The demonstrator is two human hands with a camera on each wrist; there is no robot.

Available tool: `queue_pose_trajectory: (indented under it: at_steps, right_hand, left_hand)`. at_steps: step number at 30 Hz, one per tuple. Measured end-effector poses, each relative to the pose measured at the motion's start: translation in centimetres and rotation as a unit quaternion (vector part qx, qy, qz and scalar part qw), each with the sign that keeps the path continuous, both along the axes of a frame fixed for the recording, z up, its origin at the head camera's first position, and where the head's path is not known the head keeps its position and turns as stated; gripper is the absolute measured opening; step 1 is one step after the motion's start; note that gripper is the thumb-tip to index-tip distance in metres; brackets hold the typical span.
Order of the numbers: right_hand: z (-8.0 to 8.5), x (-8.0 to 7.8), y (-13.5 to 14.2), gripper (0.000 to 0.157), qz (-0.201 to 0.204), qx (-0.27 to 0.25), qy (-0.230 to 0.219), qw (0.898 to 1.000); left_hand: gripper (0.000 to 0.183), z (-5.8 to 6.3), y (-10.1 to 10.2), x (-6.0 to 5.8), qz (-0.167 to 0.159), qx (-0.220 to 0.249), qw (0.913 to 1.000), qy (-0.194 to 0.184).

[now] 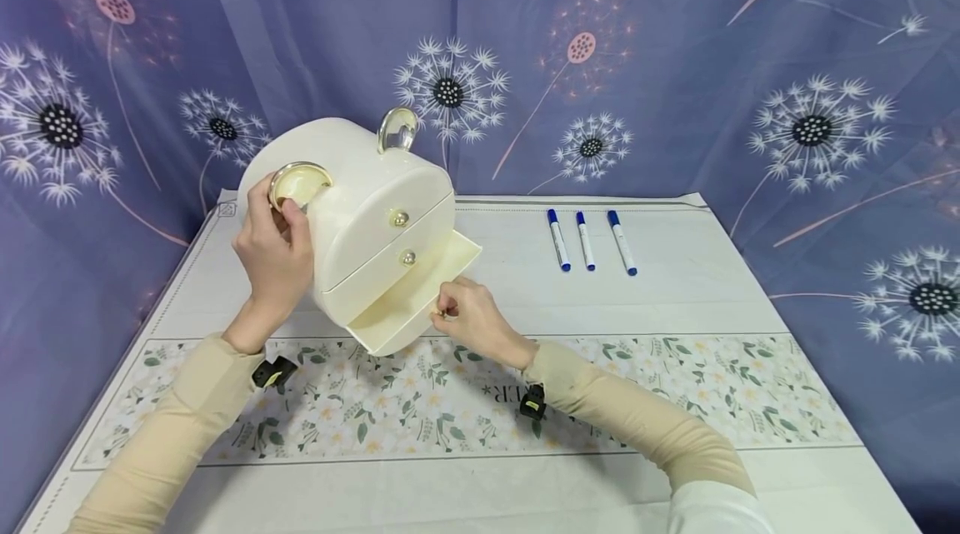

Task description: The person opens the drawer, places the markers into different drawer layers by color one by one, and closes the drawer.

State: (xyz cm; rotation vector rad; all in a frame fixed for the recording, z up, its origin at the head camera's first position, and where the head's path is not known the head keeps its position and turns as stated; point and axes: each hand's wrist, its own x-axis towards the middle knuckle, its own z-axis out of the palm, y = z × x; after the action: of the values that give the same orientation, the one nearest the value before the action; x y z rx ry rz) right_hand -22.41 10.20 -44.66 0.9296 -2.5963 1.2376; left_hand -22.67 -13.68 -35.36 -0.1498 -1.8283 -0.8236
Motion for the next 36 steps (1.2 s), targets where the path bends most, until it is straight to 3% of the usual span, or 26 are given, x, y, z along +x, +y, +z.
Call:
queue_pose_trajectory:
  at_steps: [28, 36]
  right_hand:
    - [0.1, 0.7, 0.9, 0.015, -0.001, 0.009, 0.008, 1.000]
    - [0.9, 0.2, 1.8, 0.013, 0.030, 0.034, -0.002, 0.999]
  left_hand:
    - [0.033, 0.0, 0.0, -0.1, -0.004, 0.003, 1.0000, -0.002]
    - [0.033, 0.0, 0.0, -0.1, 0.000, 0.008, 1.0000, 0.001]
